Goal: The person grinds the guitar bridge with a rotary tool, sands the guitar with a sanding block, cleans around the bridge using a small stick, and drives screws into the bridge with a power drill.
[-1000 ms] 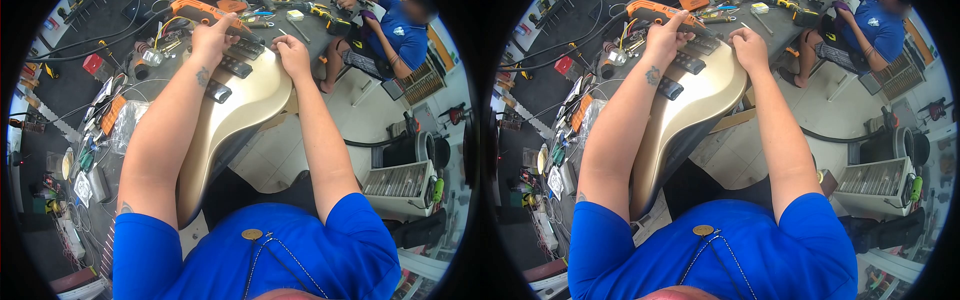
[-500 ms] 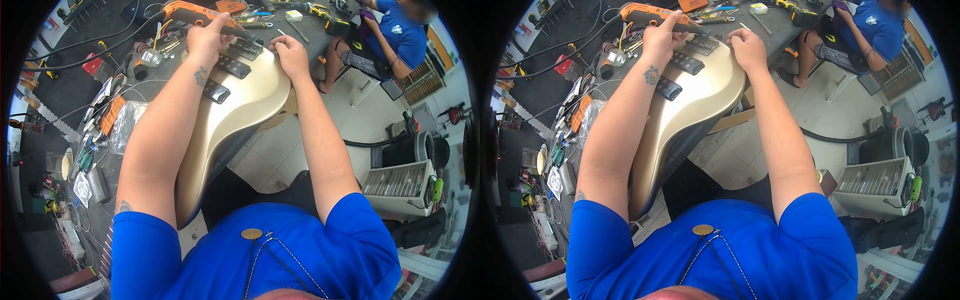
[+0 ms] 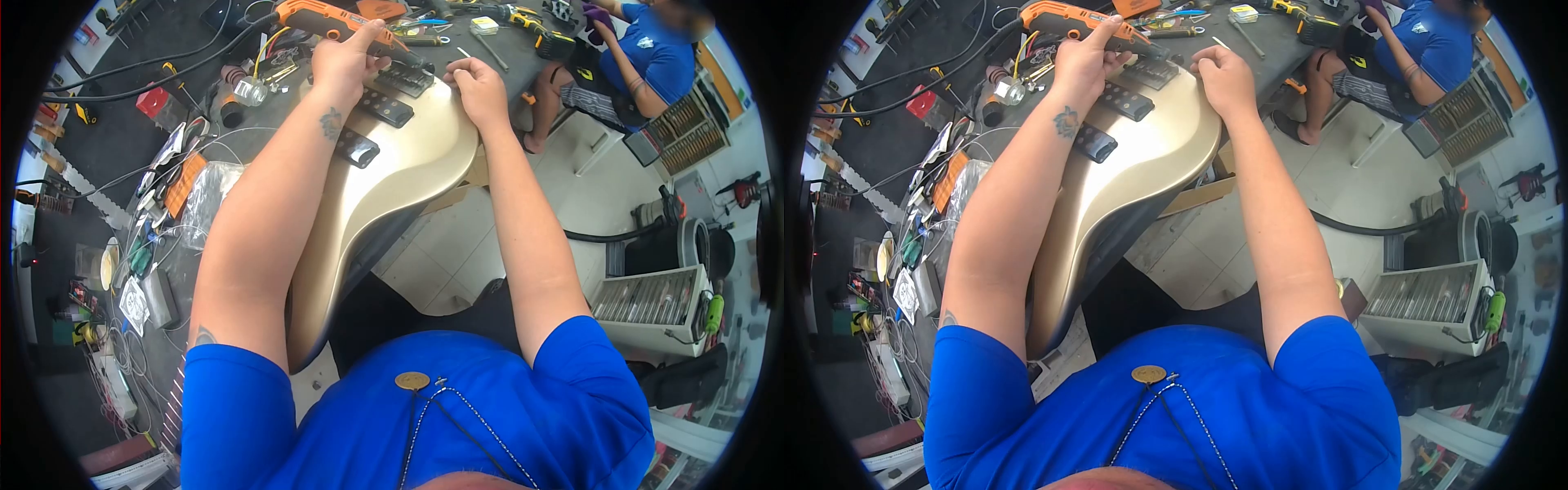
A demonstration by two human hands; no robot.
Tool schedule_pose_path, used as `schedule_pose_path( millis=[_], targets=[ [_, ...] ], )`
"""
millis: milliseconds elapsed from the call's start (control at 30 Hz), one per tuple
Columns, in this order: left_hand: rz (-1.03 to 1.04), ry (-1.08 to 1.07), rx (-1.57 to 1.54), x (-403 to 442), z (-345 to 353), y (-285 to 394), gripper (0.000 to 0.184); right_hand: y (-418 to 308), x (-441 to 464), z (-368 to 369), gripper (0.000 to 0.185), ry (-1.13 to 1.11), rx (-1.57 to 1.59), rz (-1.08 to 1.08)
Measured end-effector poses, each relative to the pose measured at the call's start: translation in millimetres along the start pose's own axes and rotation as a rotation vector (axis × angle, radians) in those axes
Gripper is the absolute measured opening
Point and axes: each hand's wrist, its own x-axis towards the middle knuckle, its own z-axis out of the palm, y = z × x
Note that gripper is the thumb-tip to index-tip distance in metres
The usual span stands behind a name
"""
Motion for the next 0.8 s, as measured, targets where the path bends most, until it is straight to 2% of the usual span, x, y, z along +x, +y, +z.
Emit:
schedule_pose_path(
  millis=[367,500,700,800],
  targets=[
    [0.035,0.033,0.028,7,0,-1,0.035,4,2,0,0.03,0.012,-0.021,-0.013],
    [0.029,0.117,-0.036,14,-8,-3,0.036,5,2,-1,0.031,0.021,-0.05,-0.019],
    [0.037,0.073,0.0,14,-7,-4,0.036,7,4,0,0.032,0.018,-0.043,-0.02],
    [0.011,0.146,-0.011,12,-6,0,0.028,6,3,-1,0.031,0.025,-0.046,-0.025]
  ],
)
